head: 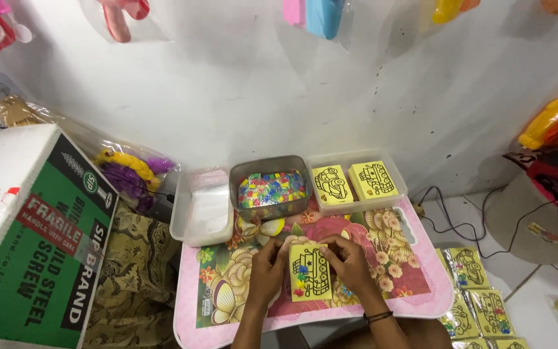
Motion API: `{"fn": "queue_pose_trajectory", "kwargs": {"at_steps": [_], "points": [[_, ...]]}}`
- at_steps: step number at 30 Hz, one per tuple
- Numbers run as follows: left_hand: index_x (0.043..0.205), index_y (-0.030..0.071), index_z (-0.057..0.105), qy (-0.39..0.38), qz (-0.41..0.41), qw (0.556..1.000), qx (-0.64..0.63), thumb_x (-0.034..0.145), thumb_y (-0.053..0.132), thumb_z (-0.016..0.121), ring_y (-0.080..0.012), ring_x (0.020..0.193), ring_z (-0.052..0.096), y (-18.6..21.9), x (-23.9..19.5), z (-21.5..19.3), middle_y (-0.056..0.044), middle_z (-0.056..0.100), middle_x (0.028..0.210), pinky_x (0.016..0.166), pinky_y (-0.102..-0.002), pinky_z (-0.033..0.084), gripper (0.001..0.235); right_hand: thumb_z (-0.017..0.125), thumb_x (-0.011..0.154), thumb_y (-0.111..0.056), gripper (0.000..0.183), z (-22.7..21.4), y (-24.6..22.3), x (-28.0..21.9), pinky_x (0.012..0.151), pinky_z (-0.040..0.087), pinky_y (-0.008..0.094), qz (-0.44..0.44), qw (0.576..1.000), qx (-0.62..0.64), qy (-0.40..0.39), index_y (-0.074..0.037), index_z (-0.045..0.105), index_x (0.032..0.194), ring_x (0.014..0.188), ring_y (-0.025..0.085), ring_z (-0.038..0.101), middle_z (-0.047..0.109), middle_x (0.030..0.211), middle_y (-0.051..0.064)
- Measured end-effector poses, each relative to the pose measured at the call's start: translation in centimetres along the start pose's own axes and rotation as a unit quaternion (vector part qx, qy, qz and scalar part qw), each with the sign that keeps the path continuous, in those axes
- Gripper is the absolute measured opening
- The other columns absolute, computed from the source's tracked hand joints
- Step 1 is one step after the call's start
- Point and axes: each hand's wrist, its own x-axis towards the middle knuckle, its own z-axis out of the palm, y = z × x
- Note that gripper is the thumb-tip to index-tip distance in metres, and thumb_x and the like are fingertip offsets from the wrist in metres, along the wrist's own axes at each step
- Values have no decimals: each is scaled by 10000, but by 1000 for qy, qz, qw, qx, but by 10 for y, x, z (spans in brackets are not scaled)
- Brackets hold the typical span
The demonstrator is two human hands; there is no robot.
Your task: The person sits on the floor and packs small yellow rubber stamps into clear plastic bags. They pick up a stamp, place it inside a bag, and then seal the bag before placing it on a nearby pile.
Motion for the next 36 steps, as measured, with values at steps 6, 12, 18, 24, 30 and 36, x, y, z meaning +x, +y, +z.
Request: {"fn": "queue_pose_trajectory", "kwargs": {"at_steps": [6, 12, 18, 24, 30, 36], "points": [[822, 124, 653, 30, 34, 999, -27, 997, 370, 610, -119, 568, 657, -8, 3, 1, -17, 704, 652, 502, -281, 435, 305, 686, 924, -199, 219, 2, -12, -2, 535, 541, 269, 38, 999, -33, 12, -76, 807, 1059, 655, 142, 704, 764, 782, 56], [772, 119, 574, 63, 10, 998, -22, 1018, 351, 613, -82, 554, 496, -20, 4, 7, 14, 564, 602, 520, -287, 336, 341, 708, 922, -156, 195, 6, -10, -5, 523, 494, 244, 17, 998, -47, 31, -99, 830, 1064, 636, 104, 638, 724, 755, 14], [864, 119, 679, 71, 10, 997, 20, 966, 389, 631, -159, 630, 798, -10, 5, 7, -66, 838, 749, 460, -283, 485, 293, 671, 961, -182, 192, 6, -11, -3, 491, 389, 257, -43, 995, -79, 44, -119, 797, 1092, 550, 72, 516, 642, 674, -12], [1021, 121, 689, 66, -2, 997, -28, 983, 312, 645, -116, 420, 572, -4, 5, 5, -30, 651, 523, 433, -274, 416, 200, 662, 968, -190, 239, 4, -11, -3, 485, 352, 260, -16, 993, -92, 76, -140, 758, 1181, 532, 80, 469, 681, 725, 0], [1055, 141, 689, 57, -2, 998, -15, 993, 335, 610, -89, 511, 529, 1, 3, 3, -26, 737, 653, 498, -287, 340, 218, 646, 981, -171, 202, 3, -16, -3, 521, 319, 257, -40, 991, -72, 108, -120, 736, 1154, 553, 81, 435, 542, 692, -27], [1342, 151, 553, 50, 25, 998, 7, 975, 343, 582, -210, 1098, 718, 0, 5, 4, -59, 748, 1259, 874, -355, 561, 415, 650, 983, -159, 199, 4, -13, -2, 514, 329, 255, -51, 993, -60, 94, -102, 730, 1156, 551, 81, 434, 573, 675, -15]]}}
